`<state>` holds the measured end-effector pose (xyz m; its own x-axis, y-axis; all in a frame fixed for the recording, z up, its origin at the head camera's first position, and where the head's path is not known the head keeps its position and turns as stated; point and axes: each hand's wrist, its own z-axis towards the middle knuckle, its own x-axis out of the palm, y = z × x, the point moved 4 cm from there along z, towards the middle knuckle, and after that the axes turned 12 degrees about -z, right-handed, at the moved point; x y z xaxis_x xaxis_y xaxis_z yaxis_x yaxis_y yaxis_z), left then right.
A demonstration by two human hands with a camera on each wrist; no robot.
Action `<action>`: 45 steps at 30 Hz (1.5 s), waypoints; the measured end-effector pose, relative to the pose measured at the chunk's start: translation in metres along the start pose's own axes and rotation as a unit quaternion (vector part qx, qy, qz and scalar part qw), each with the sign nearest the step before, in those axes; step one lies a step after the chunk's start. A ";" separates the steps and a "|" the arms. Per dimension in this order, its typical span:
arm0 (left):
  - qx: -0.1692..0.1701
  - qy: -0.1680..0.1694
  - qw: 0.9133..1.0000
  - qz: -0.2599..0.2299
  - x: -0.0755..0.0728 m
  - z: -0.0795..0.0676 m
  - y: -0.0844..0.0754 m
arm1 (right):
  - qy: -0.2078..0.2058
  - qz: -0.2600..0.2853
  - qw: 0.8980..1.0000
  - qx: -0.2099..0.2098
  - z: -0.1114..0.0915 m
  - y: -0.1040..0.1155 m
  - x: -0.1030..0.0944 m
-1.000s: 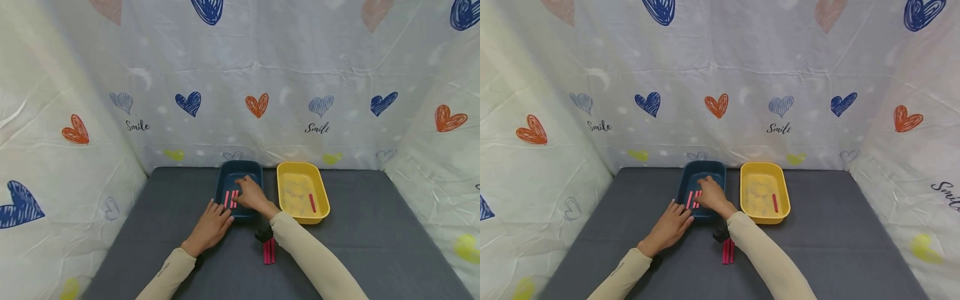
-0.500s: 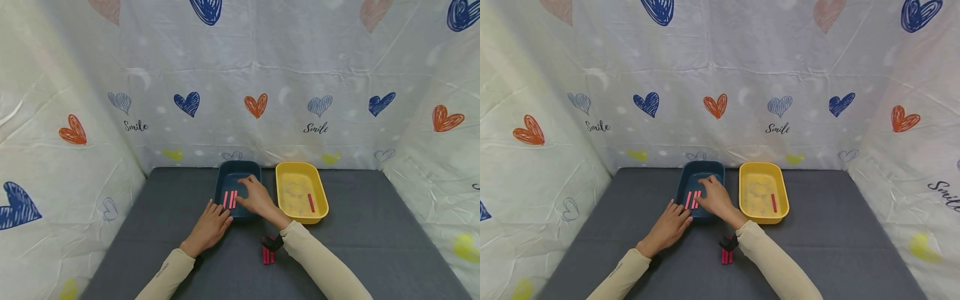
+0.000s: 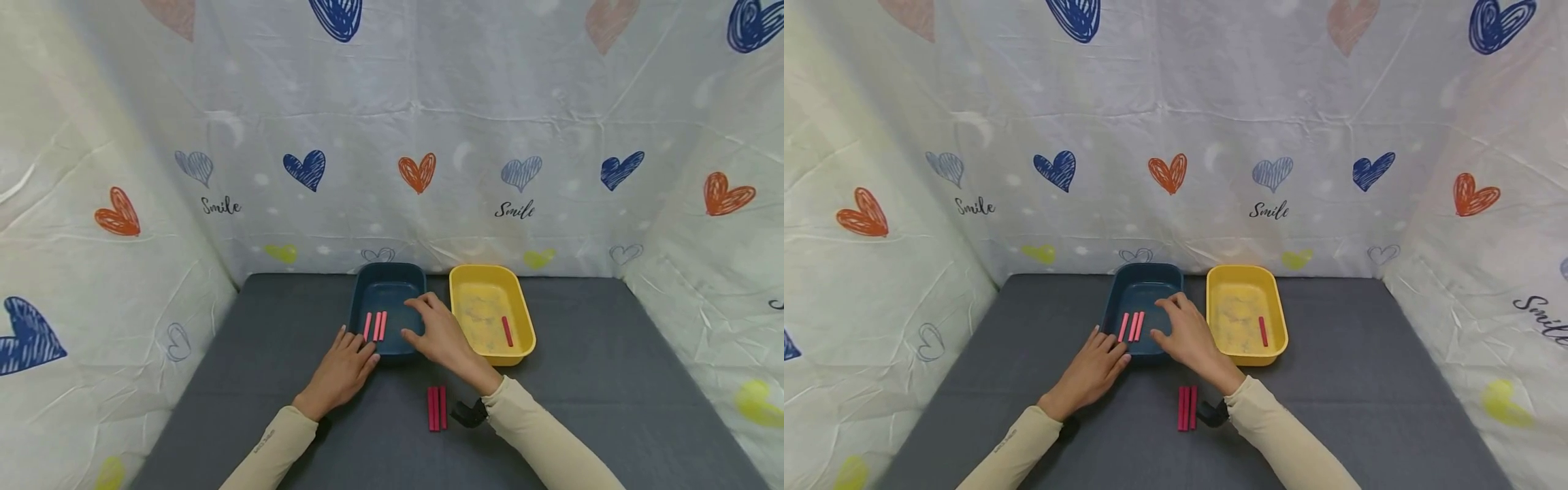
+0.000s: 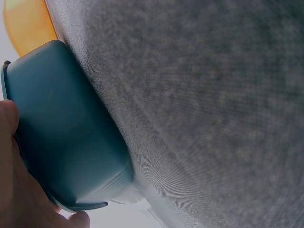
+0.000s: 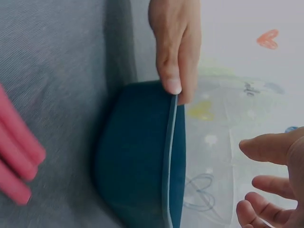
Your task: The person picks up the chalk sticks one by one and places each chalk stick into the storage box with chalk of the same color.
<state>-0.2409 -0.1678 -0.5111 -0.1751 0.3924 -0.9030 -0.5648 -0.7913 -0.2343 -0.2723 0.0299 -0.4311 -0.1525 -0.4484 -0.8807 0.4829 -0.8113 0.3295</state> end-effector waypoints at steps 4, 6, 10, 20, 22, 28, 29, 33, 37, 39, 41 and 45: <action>-0.002 0.001 1.000 0.001 0.001 0.000 0.001 | -0.001 -0.012 1.000 0.008 -0.008 -0.007 -0.006; -0.002 0.001 1.000 0.005 0.002 0.000 0.001 | -0.001 -0.014 1.000 0.006 -0.011 -0.009 -0.008; -0.003 0.001 1.000 0.005 0.001 0.000 0.001 | -0.014 -0.015 1.000 -0.009 -0.018 -0.014 -0.012; 0.011 -0.010 1.000 -0.003 0.002 0.002 -0.001 | -0.051 -0.042 0.997 -0.031 -0.041 -0.032 -0.020; 0.012 -0.008 1.000 -0.005 0.002 0.002 -0.001 | -0.056 -0.045 0.997 -0.034 -0.046 -0.038 -0.021; 0.004 0.003 1.000 -0.003 0.002 0.001 -0.002 | -0.068 -0.047 0.996 -0.032 -0.060 -0.054 -0.025; 0.004 0.003 1.000 -0.002 0.002 0.000 -0.002 | -0.071 -0.047 0.996 -0.034 -0.062 -0.056 -0.026; 0.004 0.003 1.000 -0.001 0.000 0.000 -0.003 | -0.084 -0.060 0.994 -0.044 -0.069 -0.065 -0.028; 0.007 -0.003 1.000 0.003 -0.001 0.000 -0.003 | -0.094 -0.073 0.992 -0.049 -0.076 -0.074 -0.030; 0.009 -0.007 1.000 0.004 -0.001 0.000 -0.003 | -0.093 -0.080 0.991 -0.049 -0.079 -0.079 -0.030; 0.010 -0.008 1.000 0.007 -0.002 0.000 -0.003 | -0.091 -0.089 0.991 -0.048 -0.082 -0.084 -0.031; 0.010 -0.005 1.000 0.004 -0.002 0.001 -0.002 | -0.082 -0.119 0.989 -0.040 -0.088 -0.097 -0.033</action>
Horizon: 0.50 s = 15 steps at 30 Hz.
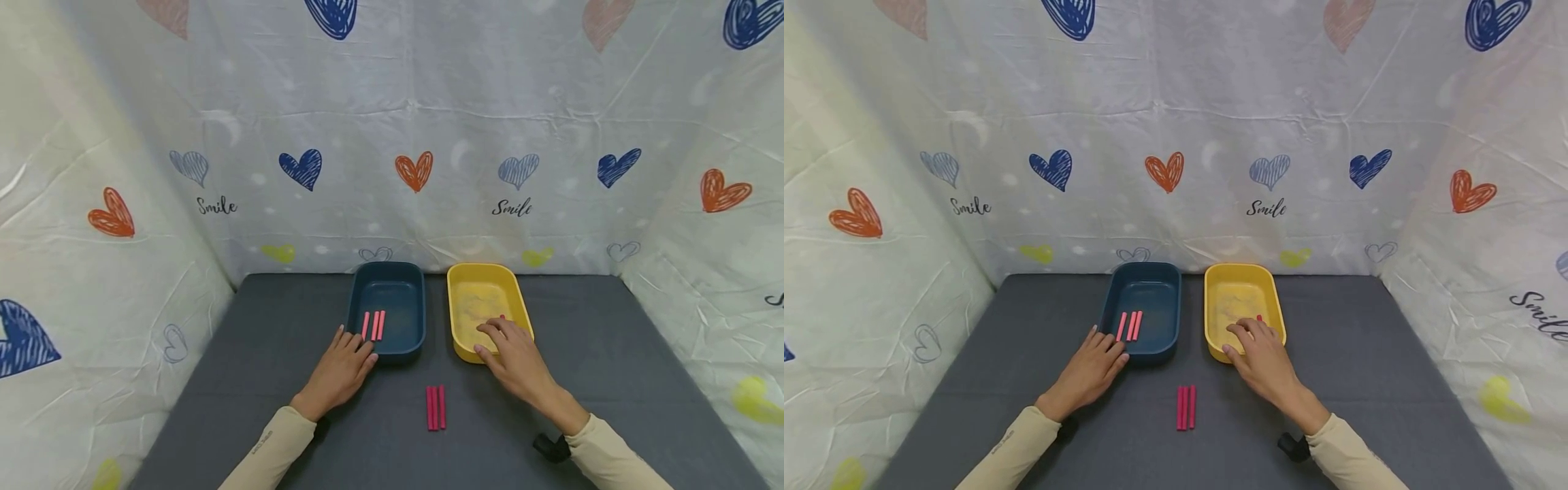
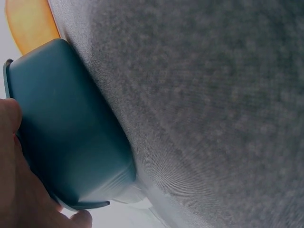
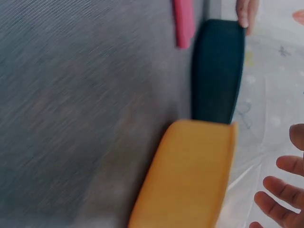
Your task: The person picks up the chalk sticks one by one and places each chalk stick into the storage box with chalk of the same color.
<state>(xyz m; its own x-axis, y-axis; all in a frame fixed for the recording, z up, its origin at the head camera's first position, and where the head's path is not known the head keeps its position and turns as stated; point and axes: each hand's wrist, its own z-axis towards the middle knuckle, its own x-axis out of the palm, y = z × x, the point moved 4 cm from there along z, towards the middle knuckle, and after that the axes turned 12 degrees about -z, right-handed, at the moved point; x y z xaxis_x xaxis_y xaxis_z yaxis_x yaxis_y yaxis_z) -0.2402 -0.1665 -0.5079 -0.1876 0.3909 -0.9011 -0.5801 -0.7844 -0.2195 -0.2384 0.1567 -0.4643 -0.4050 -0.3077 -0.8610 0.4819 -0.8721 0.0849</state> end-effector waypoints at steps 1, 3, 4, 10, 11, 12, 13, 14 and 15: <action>-0.001 0.000 1.000 -0.002 -0.001 0.001 0.000 | 0.002 -0.008 1.000 0.002 -0.002 -0.003 0.000; -0.003 -0.001 1.000 -0.005 -0.002 0.001 0.000 | 0.005 -0.020 1.000 0.003 -0.005 -0.010 0.001; -0.004 -0.001 1.000 -0.005 -0.003 0.002 0.000 | 0.006 -0.024 1.000 0.004 -0.006 -0.013 0.001; -0.010 0.009 1.000 0.001 -0.002 0.000 0.000 | 0.001 -0.054 0.999 -0.004 -0.017 -0.026 0.003; -0.010 0.010 1.000 0.001 -0.002 0.000 0.000 | 0.001 -0.059 0.998 -0.005 -0.018 -0.027 0.003; -0.010 0.012 1.000 0.001 -0.002 0.000 0.000 | 0.000 -0.063 0.998 -0.006 -0.019 -0.029 0.003; -0.010 0.013 1.000 0.002 -0.002 -0.001 -0.001 | -0.001 -0.067 0.998 -0.008 -0.021 -0.030 0.003; -0.009 0.013 1.000 0.001 -0.002 -0.001 -0.001 | 0.000 -0.069 0.998 -0.009 -0.021 -0.031 0.003; -0.010 0.013 1.000 0.002 -0.002 -0.001 -0.001 | 0.000 -0.072 0.997 -0.010 -0.022 -0.032 0.003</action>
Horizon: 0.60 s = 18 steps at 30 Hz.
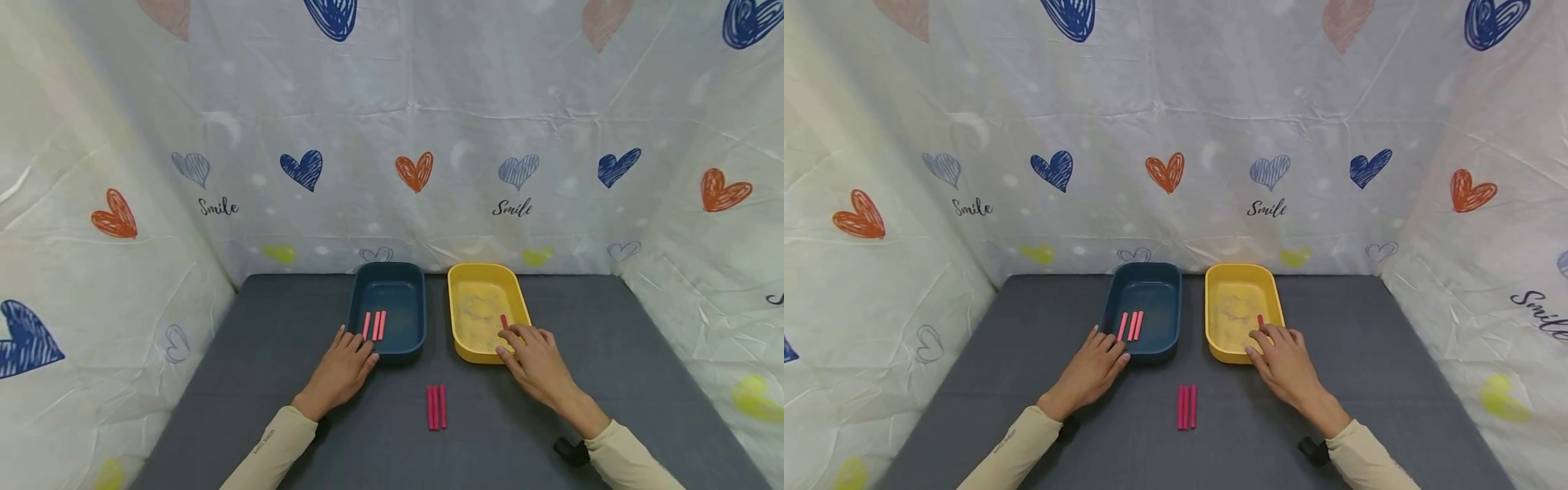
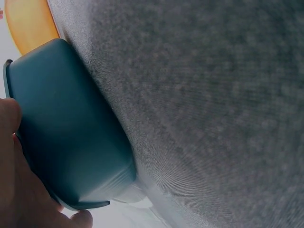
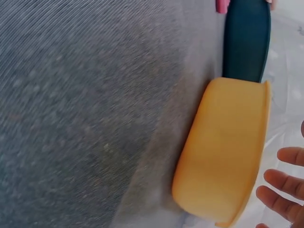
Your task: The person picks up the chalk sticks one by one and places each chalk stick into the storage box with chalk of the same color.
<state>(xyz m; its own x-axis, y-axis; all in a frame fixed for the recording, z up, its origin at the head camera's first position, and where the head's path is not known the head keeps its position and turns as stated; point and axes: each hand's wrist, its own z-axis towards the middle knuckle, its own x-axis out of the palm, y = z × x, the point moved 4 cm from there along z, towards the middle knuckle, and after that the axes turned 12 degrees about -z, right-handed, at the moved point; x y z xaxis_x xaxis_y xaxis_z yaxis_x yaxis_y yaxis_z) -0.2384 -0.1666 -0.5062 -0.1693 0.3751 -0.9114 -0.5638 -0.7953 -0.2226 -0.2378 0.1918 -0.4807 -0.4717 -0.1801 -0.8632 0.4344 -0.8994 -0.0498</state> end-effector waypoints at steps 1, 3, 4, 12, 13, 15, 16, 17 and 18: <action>-0.001 -0.001 1.000 -0.001 0.000 0.000 0.000 | 0.001 -0.002 1.000 -0.002 0.000 -0.001 0.001; -0.004 -0.001 1.000 0.000 0.000 -0.001 0.000 | 0.006 -0.008 1.000 -0.006 -0.002 -0.003 0.004; -0.005 -0.002 1.000 0.000 0.001 -0.001 0.000 | 0.010 -0.010 1.000 -0.007 -0.002 -0.004 0.005; 0.009 -0.006 1.000 0.001 0.005 0.001 0.000 | 0.047 -0.014 0.999 0.019 -0.011 -0.014 0.013; 0.007 -0.006 1.000 0.002 0.004 0.001 0.000 | 0.050 -0.013 0.998 0.019 -0.010 -0.014 0.014; 0.002 -0.004 1.000 0.001 0.002 0.001 0.001 | 0.057 -0.012 0.998 0.019 -0.009 -0.014 0.016; 0.000 -0.002 1.000 0.000 0.001 0.001 0.001 | 0.061 -0.011 0.998 0.019 -0.009 -0.013 0.017; -0.002 0.001 1.000 -0.003 0.001 0.001 0.001 | 0.064 -0.010 0.998 0.020 -0.009 -0.013 0.018; -0.002 0.002 1.000 -0.003 0.001 0.000 0.001 | 0.067 -0.009 0.997 0.022 -0.009 -0.013 0.018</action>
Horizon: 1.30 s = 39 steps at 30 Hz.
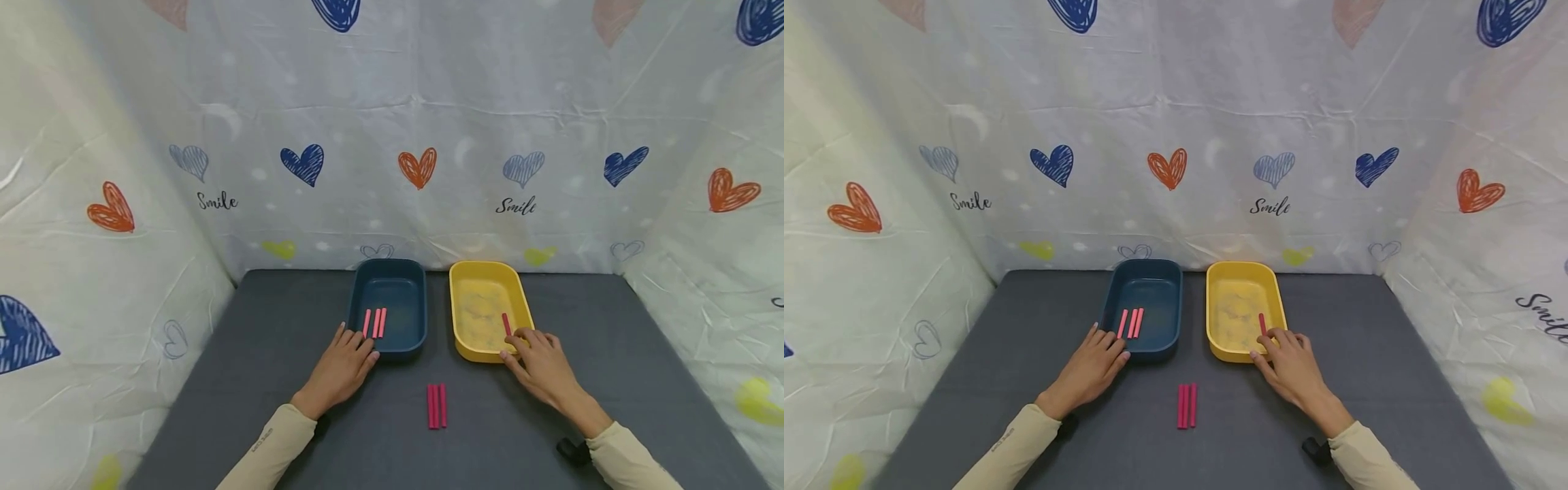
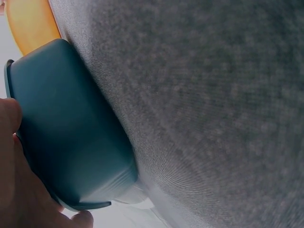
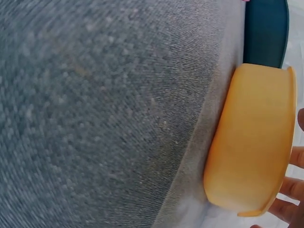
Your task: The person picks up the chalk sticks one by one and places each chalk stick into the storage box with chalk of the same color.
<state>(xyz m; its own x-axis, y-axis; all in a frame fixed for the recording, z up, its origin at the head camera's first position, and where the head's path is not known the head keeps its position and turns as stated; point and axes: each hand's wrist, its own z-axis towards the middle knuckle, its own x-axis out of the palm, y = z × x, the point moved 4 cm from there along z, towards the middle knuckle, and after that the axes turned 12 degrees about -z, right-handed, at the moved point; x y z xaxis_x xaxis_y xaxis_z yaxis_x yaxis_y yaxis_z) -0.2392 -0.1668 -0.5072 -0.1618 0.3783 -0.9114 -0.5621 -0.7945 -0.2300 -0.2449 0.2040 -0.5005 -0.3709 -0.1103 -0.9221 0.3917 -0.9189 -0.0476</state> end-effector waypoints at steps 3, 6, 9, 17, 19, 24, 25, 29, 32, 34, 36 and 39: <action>0.001 0.000 1.000 -0.003 0.001 0.000 -0.001 | 0.003 0.002 1.000 0.003 -0.002 -0.001 0.001; 0.001 -0.001 1.000 -0.002 0.002 0.001 -0.002 | 0.001 0.003 1.000 0.003 -0.003 -0.003 0.003; 0.004 -0.002 1.000 -0.001 0.003 0.001 -0.002 | -0.002 0.004 1.000 0.001 -0.005 -0.003 0.004; 0.004 -0.004 1.000 -0.003 0.003 0.002 -0.001 | -0.011 0.009 1.000 -0.013 -0.007 0.000 0.009; 0.003 -0.005 1.000 0.000 0.003 0.003 0.000 | -0.013 0.008 1.000 -0.015 -0.006 0.000 0.009; 0.001 -0.001 1.000 -0.001 0.002 0.004 0.000 | -0.017 0.004 1.000 -0.022 -0.003 0.000 0.006; 0.000 0.001 1.000 -0.001 0.003 0.004 0.001 | -0.018 0.005 1.000 -0.023 -0.002 0.000 0.006; -0.011 0.007 1.000 -0.007 0.003 0.003 0.001 | -0.018 0.003 0.999 -0.029 -0.002 0.000 0.007; -0.028 0.013 0.999 -0.020 0.005 0.002 0.001 | -0.015 0.003 0.999 -0.032 -0.003 0.000 0.009; -0.041 0.013 0.999 -0.027 0.005 0.002 0.001 | -0.017 0.004 0.999 -0.033 -0.003 -0.001 0.010; -0.053 0.009 0.998 -0.033 0.004 0.002 -0.001 | -0.017 0.007 0.999 -0.033 -0.003 -0.001 0.010; -0.055 -0.011 0.998 -0.035 0.000 0.003 -0.009 | -0.017 0.010 0.999 -0.032 -0.002 -0.002 0.009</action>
<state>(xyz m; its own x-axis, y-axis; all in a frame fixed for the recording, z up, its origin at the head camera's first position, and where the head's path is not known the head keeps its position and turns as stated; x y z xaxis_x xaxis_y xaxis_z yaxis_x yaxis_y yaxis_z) -0.2367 -0.1584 -0.5036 -0.1425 0.4443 -0.8845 -0.4805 -0.8123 -0.3306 -0.2473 0.2058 -0.5096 -0.3906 -0.1416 -0.9096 0.4513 -0.8907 -0.0551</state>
